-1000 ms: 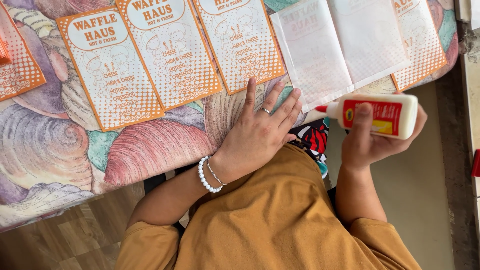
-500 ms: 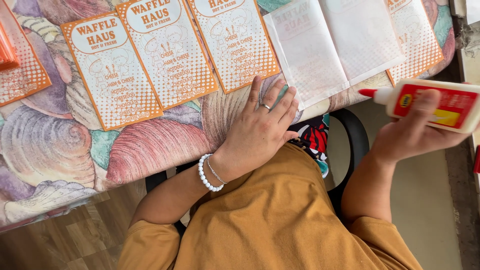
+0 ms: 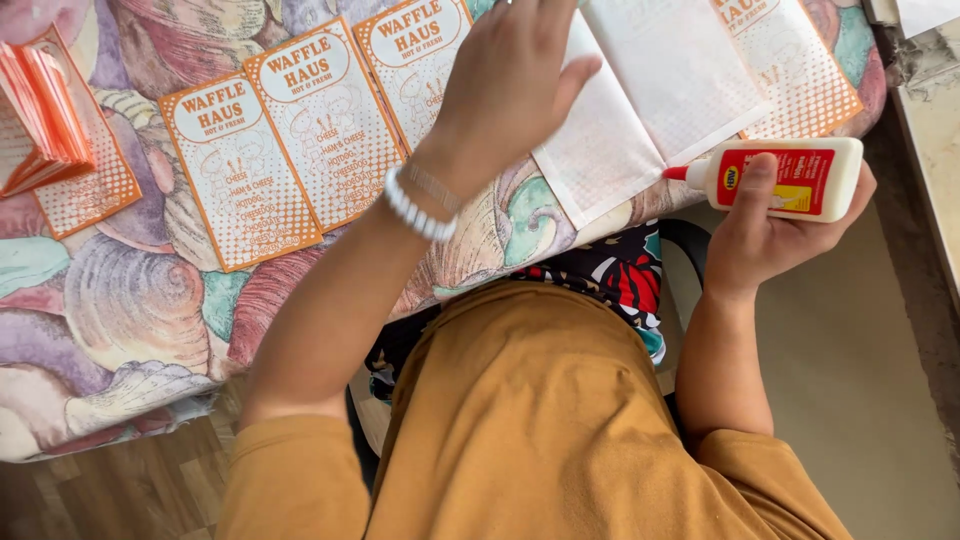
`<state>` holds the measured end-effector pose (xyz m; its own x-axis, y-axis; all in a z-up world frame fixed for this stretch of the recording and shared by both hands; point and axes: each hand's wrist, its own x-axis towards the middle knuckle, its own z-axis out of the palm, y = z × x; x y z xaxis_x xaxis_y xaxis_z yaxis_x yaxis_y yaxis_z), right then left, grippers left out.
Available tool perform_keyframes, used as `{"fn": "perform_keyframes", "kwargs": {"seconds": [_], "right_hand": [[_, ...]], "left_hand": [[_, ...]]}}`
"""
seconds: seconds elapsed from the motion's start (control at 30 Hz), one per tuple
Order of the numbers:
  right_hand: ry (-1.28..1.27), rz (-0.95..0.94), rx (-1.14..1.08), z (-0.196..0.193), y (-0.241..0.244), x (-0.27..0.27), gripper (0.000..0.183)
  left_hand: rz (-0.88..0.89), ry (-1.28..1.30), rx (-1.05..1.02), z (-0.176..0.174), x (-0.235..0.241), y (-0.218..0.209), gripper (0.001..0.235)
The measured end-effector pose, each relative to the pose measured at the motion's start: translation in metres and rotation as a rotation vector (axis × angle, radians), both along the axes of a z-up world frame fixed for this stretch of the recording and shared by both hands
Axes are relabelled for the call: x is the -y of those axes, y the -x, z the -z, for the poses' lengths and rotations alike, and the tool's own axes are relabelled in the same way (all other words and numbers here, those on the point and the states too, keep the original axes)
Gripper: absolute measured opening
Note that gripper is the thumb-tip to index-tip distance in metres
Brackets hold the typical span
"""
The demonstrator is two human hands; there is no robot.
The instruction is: Applying glue to paper templates and folding them to assemble bags.
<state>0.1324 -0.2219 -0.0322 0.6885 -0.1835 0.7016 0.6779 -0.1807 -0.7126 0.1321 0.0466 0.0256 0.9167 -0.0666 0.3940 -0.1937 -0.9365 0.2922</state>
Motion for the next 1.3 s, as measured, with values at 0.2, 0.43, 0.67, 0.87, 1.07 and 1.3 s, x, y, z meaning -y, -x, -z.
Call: {"fn": "perform_keyframes", "kwargs": {"seconds": [0.2, 0.43, 0.67, 0.87, 1.07, 1.3], "right_hand": [[-0.290, 0.080, -0.010, 0.020, -0.016, 0.043, 0.040], [-0.609, 0.116, -0.160, 0.015, -0.024, 0.077, 0.046], [-0.727, 0.184, -0.216, -0.032, -0.016, 0.079, 0.035], [-0.453, 0.051, -0.069, 0.013, -0.021, 0.079, 0.047], [-0.336, -0.137, -0.230, 0.024, 0.017, 0.015, 0.075], [0.123, -0.132, -0.256, -0.028, 0.058, -0.044, 0.049]], "left_hand": [[-0.046, 0.059, -0.246, 0.050, 0.005, -0.096, 0.073], [0.004, 0.566, -0.181, 0.064, 0.004, -0.119, 0.067], [0.140, 1.100, 0.271, -0.003, 0.008, -0.055, 0.013], [-0.137, 0.944, 0.172, -0.008, -0.003, 0.024, 0.017], [-0.088, 0.352, 0.177, 0.008, -0.016, 0.053, 0.020], [0.065, 0.183, 0.049, 0.021, -0.014, 0.073, 0.031]]}}
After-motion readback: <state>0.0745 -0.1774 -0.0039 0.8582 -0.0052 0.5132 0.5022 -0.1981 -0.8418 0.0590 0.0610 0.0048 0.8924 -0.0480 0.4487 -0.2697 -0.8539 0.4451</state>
